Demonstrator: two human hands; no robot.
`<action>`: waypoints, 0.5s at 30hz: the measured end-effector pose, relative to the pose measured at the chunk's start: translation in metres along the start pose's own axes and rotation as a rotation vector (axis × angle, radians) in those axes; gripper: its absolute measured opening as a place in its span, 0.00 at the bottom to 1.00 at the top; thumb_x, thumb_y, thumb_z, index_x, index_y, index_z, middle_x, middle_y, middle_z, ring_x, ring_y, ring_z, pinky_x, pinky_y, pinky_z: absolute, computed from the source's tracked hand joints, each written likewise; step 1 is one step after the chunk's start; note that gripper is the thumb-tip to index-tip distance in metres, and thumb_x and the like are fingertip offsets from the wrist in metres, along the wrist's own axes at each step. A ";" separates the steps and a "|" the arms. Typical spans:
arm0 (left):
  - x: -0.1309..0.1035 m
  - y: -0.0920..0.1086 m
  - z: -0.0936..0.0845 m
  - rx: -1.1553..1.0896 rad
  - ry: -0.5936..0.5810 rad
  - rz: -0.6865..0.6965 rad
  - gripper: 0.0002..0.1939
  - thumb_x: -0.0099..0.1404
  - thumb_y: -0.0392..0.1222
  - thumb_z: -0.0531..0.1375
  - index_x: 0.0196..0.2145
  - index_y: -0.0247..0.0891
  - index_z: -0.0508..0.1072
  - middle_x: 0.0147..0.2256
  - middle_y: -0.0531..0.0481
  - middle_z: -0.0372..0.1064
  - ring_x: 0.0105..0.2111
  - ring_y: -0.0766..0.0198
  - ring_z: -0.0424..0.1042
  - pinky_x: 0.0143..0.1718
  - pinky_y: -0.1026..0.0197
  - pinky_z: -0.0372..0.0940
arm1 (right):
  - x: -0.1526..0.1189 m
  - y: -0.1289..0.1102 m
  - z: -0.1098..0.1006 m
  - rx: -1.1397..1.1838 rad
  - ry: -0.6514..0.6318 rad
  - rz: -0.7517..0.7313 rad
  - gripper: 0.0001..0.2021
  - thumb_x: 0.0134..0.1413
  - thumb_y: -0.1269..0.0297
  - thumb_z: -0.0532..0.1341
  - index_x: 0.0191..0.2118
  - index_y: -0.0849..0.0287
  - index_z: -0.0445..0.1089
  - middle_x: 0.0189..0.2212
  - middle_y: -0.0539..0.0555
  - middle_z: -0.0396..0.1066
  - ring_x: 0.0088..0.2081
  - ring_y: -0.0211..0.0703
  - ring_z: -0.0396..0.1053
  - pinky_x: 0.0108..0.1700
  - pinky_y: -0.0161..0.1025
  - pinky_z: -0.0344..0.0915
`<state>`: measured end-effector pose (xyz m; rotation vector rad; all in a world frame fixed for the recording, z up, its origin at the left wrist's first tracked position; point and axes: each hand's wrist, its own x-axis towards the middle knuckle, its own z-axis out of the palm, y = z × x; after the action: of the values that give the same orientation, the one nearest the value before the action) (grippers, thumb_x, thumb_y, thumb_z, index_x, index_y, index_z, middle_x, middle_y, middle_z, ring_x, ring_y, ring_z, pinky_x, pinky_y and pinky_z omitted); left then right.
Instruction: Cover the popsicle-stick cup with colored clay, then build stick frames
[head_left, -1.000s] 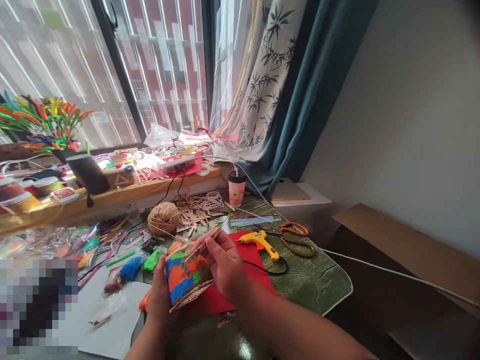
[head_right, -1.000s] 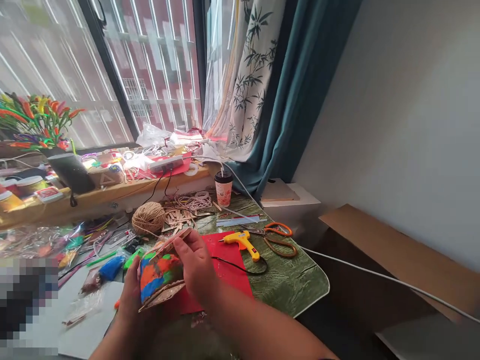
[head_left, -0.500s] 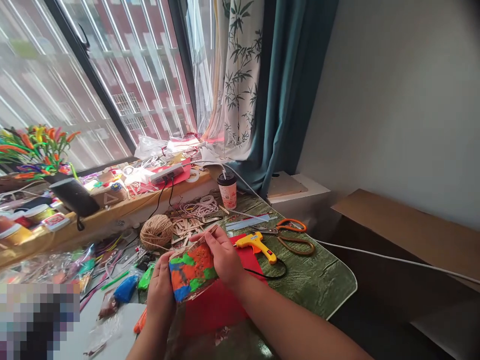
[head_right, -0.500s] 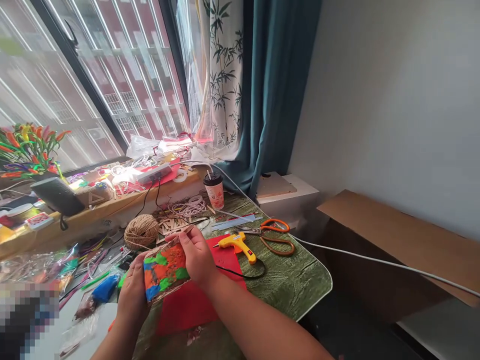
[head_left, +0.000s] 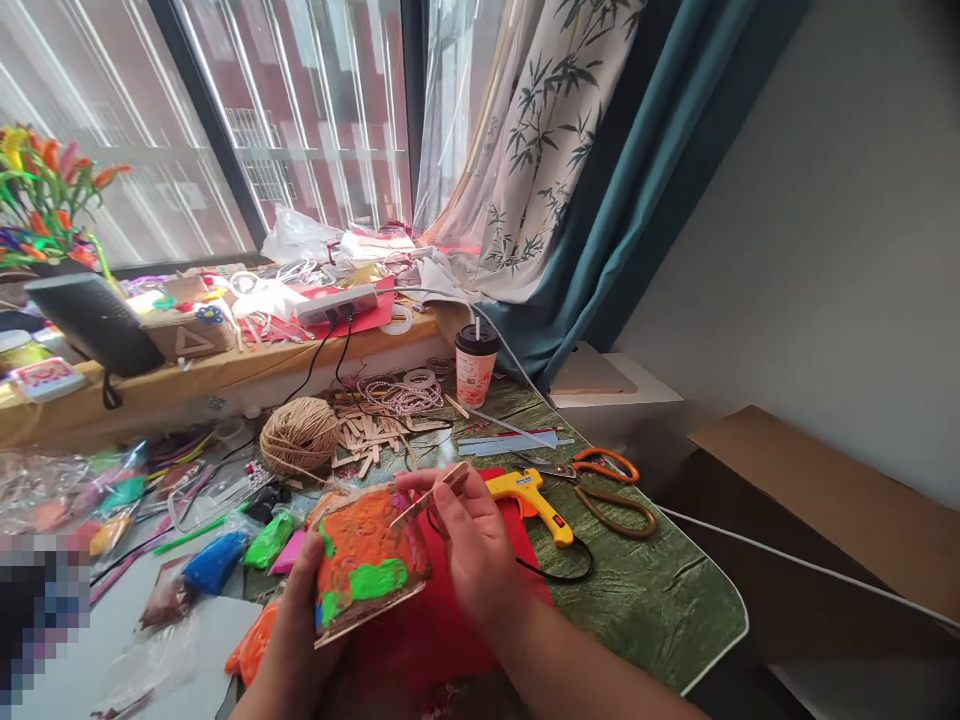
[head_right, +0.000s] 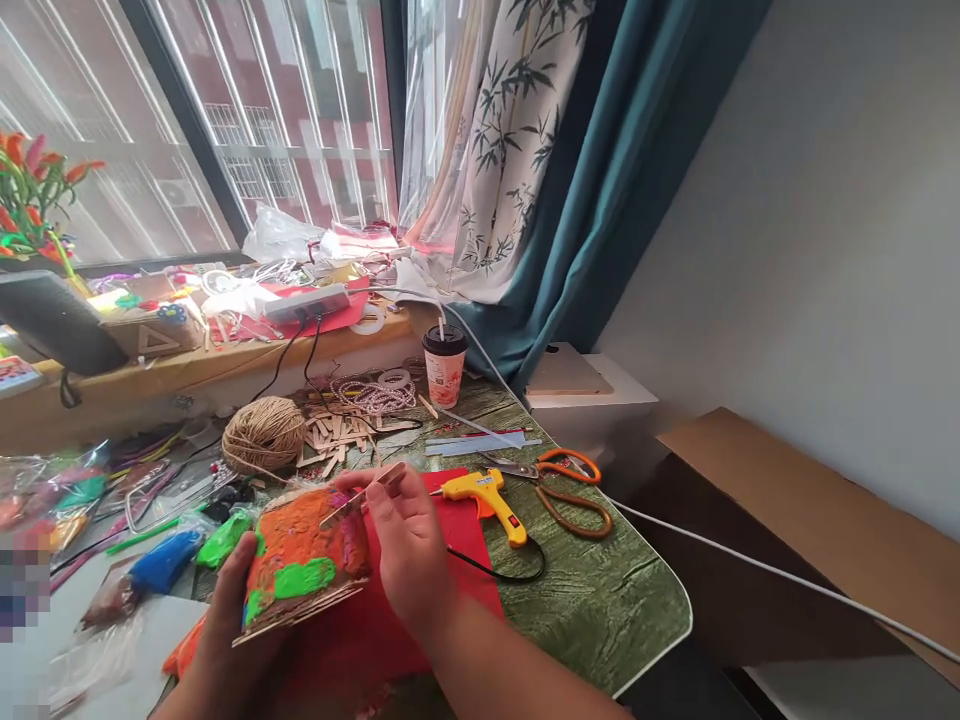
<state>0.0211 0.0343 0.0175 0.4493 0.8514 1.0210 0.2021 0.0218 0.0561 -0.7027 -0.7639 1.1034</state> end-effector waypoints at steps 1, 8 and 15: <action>0.001 -0.003 0.001 0.013 0.005 0.032 0.34 0.65 0.65 0.66 0.63 0.46 0.75 0.57 0.43 0.81 0.65 0.37 0.72 0.66 0.41 0.68 | -0.002 0.002 0.000 0.002 0.008 0.014 0.12 0.67 0.47 0.68 0.41 0.49 0.79 0.43 0.55 0.82 0.51 0.53 0.77 0.62 0.55 0.69; 0.014 -0.011 0.014 0.119 0.107 0.284 0.34 0.52 0.55 0.76 0.55 0.48 0.76 0.55 0.47 0.80 0.59 0.42 0.77 0.58 0.49 0.74 | -0.009 0.012 0.001 -0.114 0.042 -0.044 0.11 0.67 0.47 0.68 0.41 0.48 0.82 0.43 0.56 0.81 0.54 0.54 0.75 0.63 0.54 0.69; 0.003 -0.003 0.008 0.359 0.131 0.272 0.26 0.47 0.49 0.79 0.41 0.42 0.76 0.32 0.52 0.78 0.33 0.54 0.78 0.36 0.59 0.73 | -0.017 0.008 -0.006 -0.310 -0.040 -0.269 0.07 0.74 0.58 0.62 0.43 0.48 0.78 0.43 0.55 0.81 0.51 0.52 0.77 0.61 0.54 0.68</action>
<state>0.0298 0.0360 0.0197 0.8265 1.1186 1.1591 0.1983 0.0070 0.0431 -0.8119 -1.0450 0.7634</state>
